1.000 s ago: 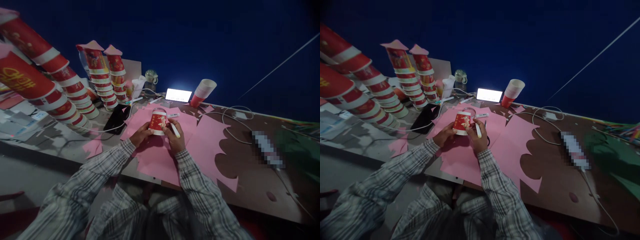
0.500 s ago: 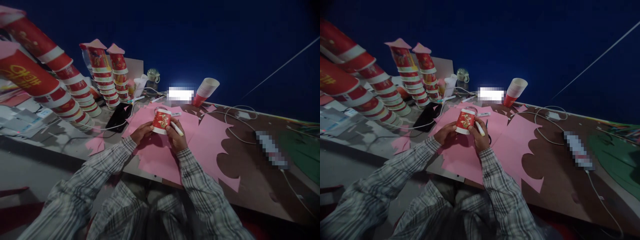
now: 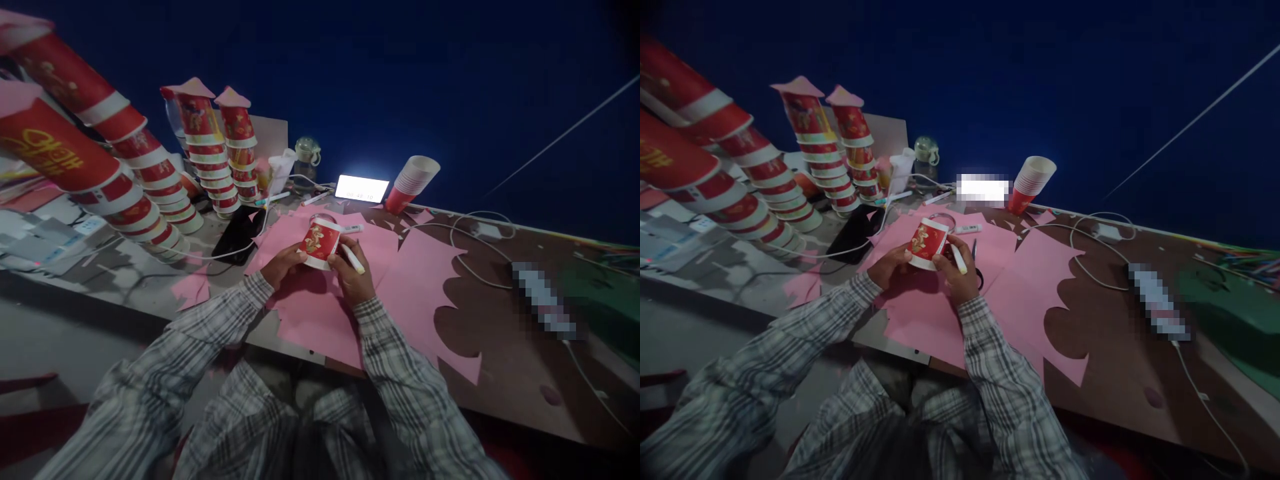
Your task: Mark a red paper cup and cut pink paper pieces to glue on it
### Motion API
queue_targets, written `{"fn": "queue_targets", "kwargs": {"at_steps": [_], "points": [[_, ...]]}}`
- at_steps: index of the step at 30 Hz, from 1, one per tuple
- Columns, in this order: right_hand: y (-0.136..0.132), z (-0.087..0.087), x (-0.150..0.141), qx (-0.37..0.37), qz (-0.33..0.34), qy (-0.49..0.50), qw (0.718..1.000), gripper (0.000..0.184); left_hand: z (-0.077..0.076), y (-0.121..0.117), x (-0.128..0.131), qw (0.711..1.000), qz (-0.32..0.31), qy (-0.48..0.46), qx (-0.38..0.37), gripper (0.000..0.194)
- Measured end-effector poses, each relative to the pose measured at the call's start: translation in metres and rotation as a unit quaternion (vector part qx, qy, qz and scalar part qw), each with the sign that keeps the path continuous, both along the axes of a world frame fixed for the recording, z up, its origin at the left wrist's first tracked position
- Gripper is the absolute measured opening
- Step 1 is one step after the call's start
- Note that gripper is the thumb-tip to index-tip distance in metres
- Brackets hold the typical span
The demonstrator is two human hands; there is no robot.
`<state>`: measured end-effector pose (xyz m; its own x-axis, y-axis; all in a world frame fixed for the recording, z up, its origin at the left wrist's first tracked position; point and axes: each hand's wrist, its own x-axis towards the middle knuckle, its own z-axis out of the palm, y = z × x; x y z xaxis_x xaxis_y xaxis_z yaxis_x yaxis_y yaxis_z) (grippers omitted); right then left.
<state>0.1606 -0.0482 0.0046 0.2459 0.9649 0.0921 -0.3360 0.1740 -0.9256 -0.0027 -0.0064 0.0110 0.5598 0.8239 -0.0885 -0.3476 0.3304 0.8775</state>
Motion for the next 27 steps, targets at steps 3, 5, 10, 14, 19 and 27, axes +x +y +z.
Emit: {"fn": "queue_targets", "kwargs": {"at_steps": [3,5,10,14,19,27], "points": [[0.0,-0.003,-0.001,0.014,0.028,0.006,0.999,0.058,0.002,-0.003,0.001,0.997,-0.035,-0.052,-0.038,0.043],[-0.001,-0.003,-0.001,0.014,0.037,0.012,0.999,0.06,0.001,-0.003,0.003,0.996,-0.042,-0.062,-0.05,0.043],[-0.001,0.0,0.001,0.007,-0.013,-0.023,1.0,0.057,-0.009,0.001,0.006,0.999,0.032,0.001,0.034,0.049],[-0.005,0.002,-0.001,0.009,-0.051,-0.116,0.992,0.061,-0.013,0.001,0.005,0.981,0.069,0.088,0.158,0.061],[-0.009,0.0,-0.004,0.015,-0.052,-0.166,0.985,0.061,-0.011,-0.001,0.005,0.962,0.072,0.178,0.192,0.057],[-0.004,-0.004,0.0,0.0,-0.034,-0.127,0.991,0.059,-0.01,0.002,0.003,0.963,0.065,0.171,0.196,0.052]]}}
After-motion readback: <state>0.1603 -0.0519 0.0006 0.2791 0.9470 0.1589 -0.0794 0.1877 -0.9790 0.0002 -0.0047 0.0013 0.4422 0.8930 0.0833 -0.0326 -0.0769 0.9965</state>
